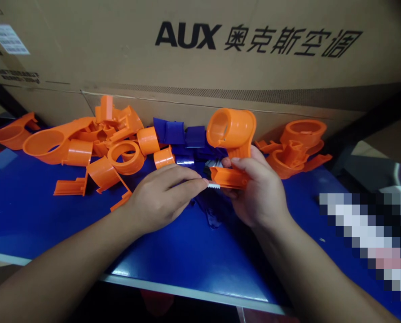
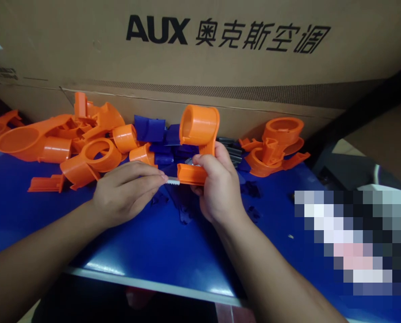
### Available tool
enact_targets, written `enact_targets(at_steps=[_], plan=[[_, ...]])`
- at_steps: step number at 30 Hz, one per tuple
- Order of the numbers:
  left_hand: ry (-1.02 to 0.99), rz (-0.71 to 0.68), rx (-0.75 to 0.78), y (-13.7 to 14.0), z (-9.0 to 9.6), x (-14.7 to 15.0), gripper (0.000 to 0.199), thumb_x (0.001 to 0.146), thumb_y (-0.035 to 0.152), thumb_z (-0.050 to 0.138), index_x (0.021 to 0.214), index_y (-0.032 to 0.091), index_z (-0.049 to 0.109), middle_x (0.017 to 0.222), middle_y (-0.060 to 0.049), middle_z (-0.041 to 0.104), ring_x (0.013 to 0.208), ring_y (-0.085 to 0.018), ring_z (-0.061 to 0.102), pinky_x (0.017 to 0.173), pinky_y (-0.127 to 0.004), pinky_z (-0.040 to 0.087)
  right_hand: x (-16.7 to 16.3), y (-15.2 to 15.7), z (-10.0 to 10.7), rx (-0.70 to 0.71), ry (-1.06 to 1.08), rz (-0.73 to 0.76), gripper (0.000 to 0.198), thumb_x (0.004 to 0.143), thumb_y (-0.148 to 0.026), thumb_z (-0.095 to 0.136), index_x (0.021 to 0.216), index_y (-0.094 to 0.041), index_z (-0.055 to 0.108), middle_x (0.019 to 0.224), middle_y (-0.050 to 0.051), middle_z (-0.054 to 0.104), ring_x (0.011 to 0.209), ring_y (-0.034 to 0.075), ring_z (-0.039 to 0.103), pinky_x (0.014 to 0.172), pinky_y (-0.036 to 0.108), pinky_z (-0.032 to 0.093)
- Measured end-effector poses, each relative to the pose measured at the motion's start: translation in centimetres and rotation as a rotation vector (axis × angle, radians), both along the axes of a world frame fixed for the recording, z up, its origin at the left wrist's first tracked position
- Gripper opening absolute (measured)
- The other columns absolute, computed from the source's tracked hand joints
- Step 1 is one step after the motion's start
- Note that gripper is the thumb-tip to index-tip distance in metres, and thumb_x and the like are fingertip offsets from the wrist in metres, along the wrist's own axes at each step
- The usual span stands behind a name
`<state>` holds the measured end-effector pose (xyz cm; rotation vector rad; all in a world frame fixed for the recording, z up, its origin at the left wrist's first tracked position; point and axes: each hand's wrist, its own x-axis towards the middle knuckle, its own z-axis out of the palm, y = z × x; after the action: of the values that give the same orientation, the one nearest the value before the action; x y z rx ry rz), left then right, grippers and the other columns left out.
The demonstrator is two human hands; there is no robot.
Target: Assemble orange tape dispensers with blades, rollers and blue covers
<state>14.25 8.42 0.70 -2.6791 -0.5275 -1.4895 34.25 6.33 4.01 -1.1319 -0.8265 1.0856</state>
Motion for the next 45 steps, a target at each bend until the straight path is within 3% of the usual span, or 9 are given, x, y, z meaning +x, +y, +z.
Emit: enact_targets(at_steps=[13, 21, 32, 42, 45], plan=[[-0.059, -0.082, -0.006, 0.06, -0.09, 0.31, 0.025, 0.1, 0.008, 0.067, 0.12, 0.022, 0.073, 0.108, -0.006, 0.082, 0.1, -0.018, 0.078, 0.092, -0.035, 0.066, -0.03, -0.17, 0.07, 0.027, -0.019, -0.006, 0.028, 0.073, -0.028, 0.067, 0.1, -0.029, 0.062, 0.082, -0.003, 0.052, 0.055, 0.013, 0.044, 0.035, 0.023, 0.023], [-0.139, -0.128, 0.033, 0.0, -0.06, 0.61, 0.016, 0.099, 0.009, 0.069, 0.11, 0.018, 0.076, 0.104, -0.008, 0.084, 0.094, -0.018, 0.08, 0.086, -0.034, 0.068, -0.14, -0.28, 0.16, 0.048, 0.001, -0.003, 0.027, 0.072, -0.027, 0.068, 0.099, -0.029, 0.062, 0.081, -0.002, 0.051, 0.052, 0.013, 0.042, 0.033, 0.024, 0.022], [-0.173, -0.115, 0.064, 0.01, -0.11, 0.65, 0.013, 0.1, 0.011, 0.069, 0.105, 0.02, 0.077, 0.102, -0.004, 0.085, 0.091, -0.016, 0.081, 0.088, -0.032, 0.07, -0.14, -0.32, 0.23, 0.035, 0.027, 0.005, 0.03, 0.071, -0.027, 0.069, 0.101, -0.028, 0.063, 0.083, -0.002, 0.054, 0.052, 0.012, 0.043, 0.034, 0.024, 0.022], [-0.182, -0.139, 0.117, 0.14, 0.09, 0.59, 0.009, 0.097, 0.008, 0.073, 0.104, 0.011, 0.078, 0.101, -0.01, 0.084, 0.091, -0.017, 0.081, 0.089, -0.032, 0.07, -0.19, -0.31, 0.19, 0.045, 0.025, 0.005, 0.032, 0.071, -0.028, 0.07, 0.102, -0.029, 0.064, 0.081, -0.003, 0.054, 0.051, 0.011, 0.044, 0.032, 0.023, 0.022], [-0.179, -0.124, 0.126, 0.16, 0.03, 0.59, 0.011, 0.098, 0.009, 0.072, 0.106, 0.015, 0.077, 0.102, -0.007, 0.085, 0.091, -0.017, 0.081, 0.09, -0.033, 0.07, -0.23, -0.3, 0.22, 0.039, 0.03, -0.004, 0.032, 0.069, -0.028, 0.071, 0.101, -0.028, 0.064, 0.081, -0.003, 0.053, 0.051, 0.012, 0.044, 0.032, 0.023, 0.021]])
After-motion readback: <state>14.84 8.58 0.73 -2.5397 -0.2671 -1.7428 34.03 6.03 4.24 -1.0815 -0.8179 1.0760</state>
